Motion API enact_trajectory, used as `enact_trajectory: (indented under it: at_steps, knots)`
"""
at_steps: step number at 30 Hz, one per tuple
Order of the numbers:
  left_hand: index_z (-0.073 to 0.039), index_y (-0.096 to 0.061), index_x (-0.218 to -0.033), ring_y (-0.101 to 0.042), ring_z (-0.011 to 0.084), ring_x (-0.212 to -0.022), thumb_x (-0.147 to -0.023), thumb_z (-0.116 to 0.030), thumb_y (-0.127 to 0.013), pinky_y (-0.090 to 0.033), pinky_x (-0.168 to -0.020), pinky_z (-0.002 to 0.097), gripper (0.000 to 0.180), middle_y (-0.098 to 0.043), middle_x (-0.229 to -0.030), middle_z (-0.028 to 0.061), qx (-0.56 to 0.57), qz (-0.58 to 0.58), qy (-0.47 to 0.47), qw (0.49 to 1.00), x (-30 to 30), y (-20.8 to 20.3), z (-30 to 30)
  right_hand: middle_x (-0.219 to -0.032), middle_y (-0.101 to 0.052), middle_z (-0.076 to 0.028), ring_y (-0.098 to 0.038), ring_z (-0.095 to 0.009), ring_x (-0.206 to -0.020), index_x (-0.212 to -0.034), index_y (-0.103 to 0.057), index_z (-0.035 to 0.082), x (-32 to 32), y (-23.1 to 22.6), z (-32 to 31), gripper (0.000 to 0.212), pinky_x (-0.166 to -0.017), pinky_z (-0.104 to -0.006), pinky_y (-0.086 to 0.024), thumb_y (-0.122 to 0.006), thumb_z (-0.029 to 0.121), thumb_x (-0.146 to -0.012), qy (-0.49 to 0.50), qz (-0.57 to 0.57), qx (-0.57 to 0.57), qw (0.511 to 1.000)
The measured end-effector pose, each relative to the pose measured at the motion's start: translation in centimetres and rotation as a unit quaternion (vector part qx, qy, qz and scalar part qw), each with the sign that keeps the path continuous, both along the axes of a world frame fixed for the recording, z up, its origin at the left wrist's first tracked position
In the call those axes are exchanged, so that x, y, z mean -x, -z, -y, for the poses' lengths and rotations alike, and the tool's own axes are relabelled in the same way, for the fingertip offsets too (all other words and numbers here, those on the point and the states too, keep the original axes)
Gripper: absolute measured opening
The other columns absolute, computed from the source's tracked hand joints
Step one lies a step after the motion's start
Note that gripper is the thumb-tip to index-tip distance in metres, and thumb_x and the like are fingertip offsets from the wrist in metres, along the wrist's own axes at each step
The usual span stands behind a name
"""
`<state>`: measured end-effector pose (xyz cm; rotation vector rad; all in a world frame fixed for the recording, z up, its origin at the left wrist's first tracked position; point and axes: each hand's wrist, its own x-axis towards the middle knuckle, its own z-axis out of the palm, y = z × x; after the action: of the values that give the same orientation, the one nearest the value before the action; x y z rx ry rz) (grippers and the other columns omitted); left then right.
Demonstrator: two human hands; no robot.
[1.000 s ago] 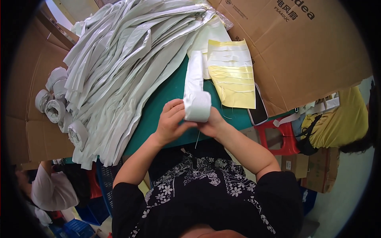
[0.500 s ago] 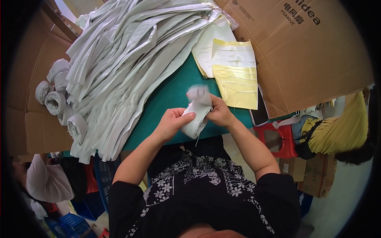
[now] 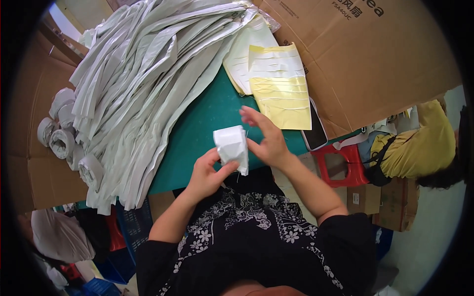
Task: Rolling up white fabric belts, securing each with adhesive tape from a dispenser, and placing the bundles into a plastic basket.
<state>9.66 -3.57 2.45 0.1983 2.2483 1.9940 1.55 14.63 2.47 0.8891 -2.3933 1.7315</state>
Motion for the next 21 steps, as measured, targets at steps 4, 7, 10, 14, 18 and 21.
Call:
enact_trajectory:
  at_steps: [4, 7, 10, 14, 18, 21]
  knots:
    - [-0.002, -0.061, -0.097, -0.060, 0.0227, -0.082, -0.078, -0.010, -0.065, -0.047, -0.070, 0.0317, 0.021, -0.061, -0.091, 0.0093, 0.098, -0.107, -0.053, 0.988, -0.9, -0.9, -1.2, -0.105, -0.059, -0.013, -0.056, -0.014, -0.092, -0.109, -0.057, -0.001, -4.6, 1.4, -0.2, 0.035, -0.080, -0.0286, -0.045, -0.060, 0.024, -0.085, -0.019, 0.211, 0.067, 0.975]
    - [-0.002, -0.059, -0.093, -0.058, 0.0304, -0.077, -0.076, -0.011, -0.066, -0.047, -0.064, 0.0374, 0.020, -0.058, -0.087, 0.0115, 0.188, -0.179, -0.041, 0.965, -0.2, -0.8, -2.4, -0.097, -0.062, -0.015, -0.059, -0.015, -0.086, -0.099, -0.061, -0.002, -5.9, -0.4, -0.2, 0.030, -0.072, -0.0299, -0.046, -0.061, 0.024, -0.084, 0.003, 0.278, 0.040, 0.960]
    - [-0.004, -0.061, -0.097, -0.060, 0.0309, -0.077, -0.077, -0.016, -0.067, -0.049, -0.066, 0.0370, 0.025, -0.062, -0.088, 0.0121, 0.239, -0.219, 0.089, 0.942, 2.2, -2.0, -2.1, -0.090, -0.064, -0.012, -0.059, -0.015, -0.081, -0.099, -0.062, -0.001, -5.6, -0.1, -1.8, 0.028, -0.071, -0.0290, -0.047, -0.062, 0.023, -0.085, 0.087, 0.193, 0.110, 0.971]
    - [-0.005, -0.066, -0.093, -0.062, 0.0308, -0.077, -0.082, -0.023, -0.063, -0.050, -0.067, 0.0350, 0.021, -0.065, -0.086, 0.0137, 0.187, -0.203, 0.028, 0.961, 9.6, -3.3, -1.0, -0.091, -0.065, -0.009, -0.061, -0.013, -0.078, -0.100, -0.059, -0.004, -2.4, -3.3, -7.7, 0.026, -0.071, -0.0247, -0.050, -0.053, 0.019, -0.091, 0.229, 0.071, 0.239, 0.941]
    - [-0.006, -0.065, -0.093, -0.061, 0.0321, -0.080, -0.085, -0.017, -0.054, -0.049, -0.070, 0.0360, 0.018, -0.065, -0.088, 0.0137, 0.248, -0.212, 0.080, 0.942, 19.5, -2.2, -6.0, -0.085, -0.065, -0.009, -0.062, -0.015, -0.072, -0.096, -0.060, -0.002, 1.6, -3.8, -11.1, 0.025, -0.069, -0.0271, -0.049, -0.055, 0.022, -0.091, 0.272, 0.035, 0.117, 0.955]
    - [-0.007, -0.065, -0.089, -0.060, 0.0302, -0.083, -0.080, -0.012, -0.055, -0.048, -0.073, 0.0390, 0.014, -0.065, -0.087, 0.0121, 0.353, -0.273, 0.155, 0.881, 25.7, 1.7, -8.3, -0.075, -0.058, -0.013, -0.058, -0.031, -0.070, -0.082, -0.056, 0.003, 4.1, -3.4, -10.2, 0.026, -0.070, -0.0370, -0.049, -0.071, 0.021, -0.072, 0.127, -0.284, -0.241, 0.919]
